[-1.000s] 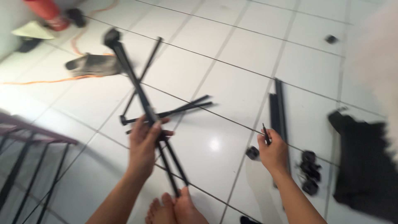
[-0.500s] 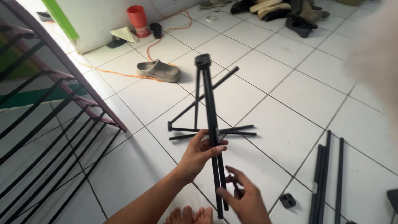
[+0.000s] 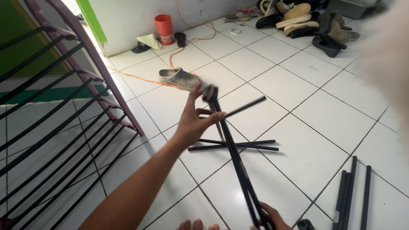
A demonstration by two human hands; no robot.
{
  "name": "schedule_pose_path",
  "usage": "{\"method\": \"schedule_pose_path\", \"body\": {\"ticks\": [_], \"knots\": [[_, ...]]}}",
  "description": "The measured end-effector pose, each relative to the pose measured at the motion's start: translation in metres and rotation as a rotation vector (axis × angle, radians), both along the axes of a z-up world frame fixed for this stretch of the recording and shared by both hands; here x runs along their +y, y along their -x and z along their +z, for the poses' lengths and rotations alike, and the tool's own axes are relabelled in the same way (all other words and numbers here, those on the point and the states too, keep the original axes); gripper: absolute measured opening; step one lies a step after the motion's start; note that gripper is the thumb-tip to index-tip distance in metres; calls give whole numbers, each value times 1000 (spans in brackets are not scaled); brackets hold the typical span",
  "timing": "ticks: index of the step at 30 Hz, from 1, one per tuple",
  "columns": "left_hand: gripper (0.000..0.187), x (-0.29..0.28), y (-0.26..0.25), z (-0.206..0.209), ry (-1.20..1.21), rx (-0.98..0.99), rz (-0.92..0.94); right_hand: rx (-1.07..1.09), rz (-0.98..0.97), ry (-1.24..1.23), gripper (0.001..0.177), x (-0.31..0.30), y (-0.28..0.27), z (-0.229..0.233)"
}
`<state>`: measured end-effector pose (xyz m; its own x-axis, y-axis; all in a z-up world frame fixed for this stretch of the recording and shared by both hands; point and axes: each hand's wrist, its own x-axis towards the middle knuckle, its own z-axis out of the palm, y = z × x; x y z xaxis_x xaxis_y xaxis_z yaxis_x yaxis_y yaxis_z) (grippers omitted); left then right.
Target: The person assembles a metal frame structure on a tiled floor. They insert metal rods into a central hub and secure them with small black plastic connectors, gradually building a tripod-like base.
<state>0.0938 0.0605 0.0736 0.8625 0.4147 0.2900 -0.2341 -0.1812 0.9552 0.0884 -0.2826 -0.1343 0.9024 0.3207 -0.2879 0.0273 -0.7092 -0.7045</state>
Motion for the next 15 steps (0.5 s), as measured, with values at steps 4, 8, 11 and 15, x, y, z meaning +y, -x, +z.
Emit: {"method": "schedule_pose_path", "body": {"ticks": [4, 8, 11, 15], "knots": [[79, 7, 12, 17, 9, 147, -249, -66, -48, 134, 73, -45, -35, 1], [58, -20, 23, 8, 116, 123, -338, -93, -119, 232, 69, -91, -54, 6], [54, -37, 30, -4, 214, 89, -385, -100, -163, 291, 66, -124, -59, 13], [49, -51, 31, -9, 260, -28, -537, -143, -181, 315, 63, -153, -77, 27]]}}
